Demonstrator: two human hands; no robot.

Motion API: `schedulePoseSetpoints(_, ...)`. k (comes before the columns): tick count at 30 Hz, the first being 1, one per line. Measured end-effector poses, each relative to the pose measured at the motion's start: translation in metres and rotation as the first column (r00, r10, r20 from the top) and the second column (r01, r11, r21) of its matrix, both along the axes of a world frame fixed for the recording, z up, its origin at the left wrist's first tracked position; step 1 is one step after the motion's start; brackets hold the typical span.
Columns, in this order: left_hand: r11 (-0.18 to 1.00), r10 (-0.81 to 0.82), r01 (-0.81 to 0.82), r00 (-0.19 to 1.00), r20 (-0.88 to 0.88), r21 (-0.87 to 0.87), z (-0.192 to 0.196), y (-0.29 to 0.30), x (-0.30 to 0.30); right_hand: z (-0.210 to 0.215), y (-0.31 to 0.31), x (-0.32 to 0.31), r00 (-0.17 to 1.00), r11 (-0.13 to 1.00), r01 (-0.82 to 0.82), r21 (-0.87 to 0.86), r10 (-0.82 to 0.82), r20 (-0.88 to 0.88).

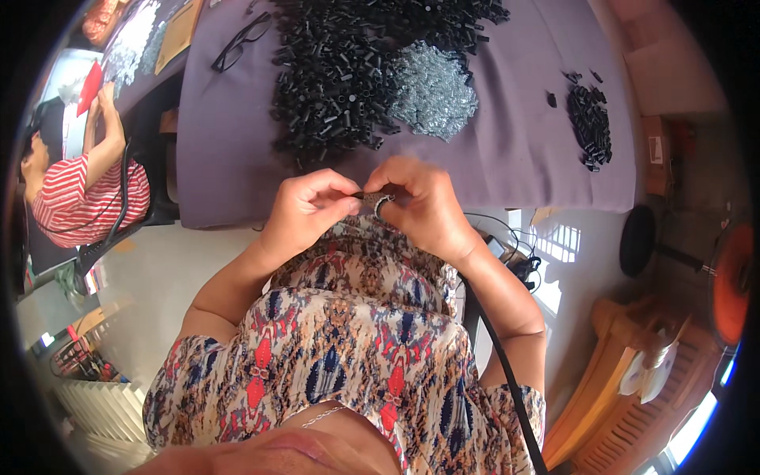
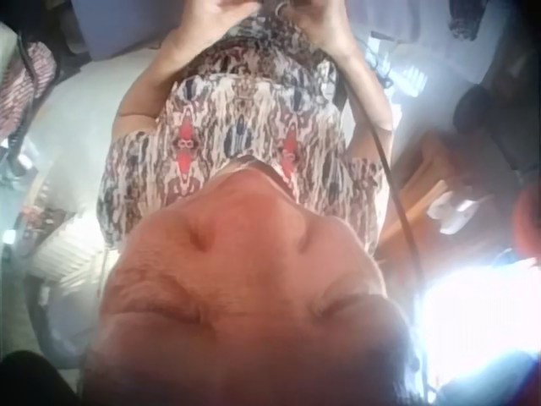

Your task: Manual assembly of small black plastic components into a circular holder.

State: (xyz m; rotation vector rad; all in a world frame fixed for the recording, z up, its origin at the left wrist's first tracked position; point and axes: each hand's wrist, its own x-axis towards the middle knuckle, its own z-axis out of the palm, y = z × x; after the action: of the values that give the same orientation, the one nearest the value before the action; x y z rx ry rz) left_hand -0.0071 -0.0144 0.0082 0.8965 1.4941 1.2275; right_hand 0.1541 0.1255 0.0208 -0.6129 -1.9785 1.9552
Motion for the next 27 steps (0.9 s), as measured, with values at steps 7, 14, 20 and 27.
schedulePoseSetpoints(7,0.997,0.077,-0.082,0.974,0.212,0.014,-0.011,0.001,0.003,0.017,-0.001,-0.006,0.991,0.947,-0.126,0.295,0.108,0.078)
schedulePoseSetpoints(14,0.994,0.104,-0.103,0.943,0.317,-0.019,-0.006,0.004,-0.005,0.023,0.031,-0.024,1.0,0.797,0.029,0.603,-0.024,-0.016)
schedulePoseSetpoints(20,0.989,0.148,-0.143,0.918,0.368,-0.04,-0.012,0.007,0.001,0.0,0.049,-0.06,0.995,0.461,0.028,0.887,-0.099,0.021)
schedulePoseSetpoints(27,0.99,0.14,-0.143,0.913,0.384,-0.021,-0.012,0.008,0.0,-0.008,0.049,-0.077,0.989,0.405,-0.047,0.913,-0.11,0.1)
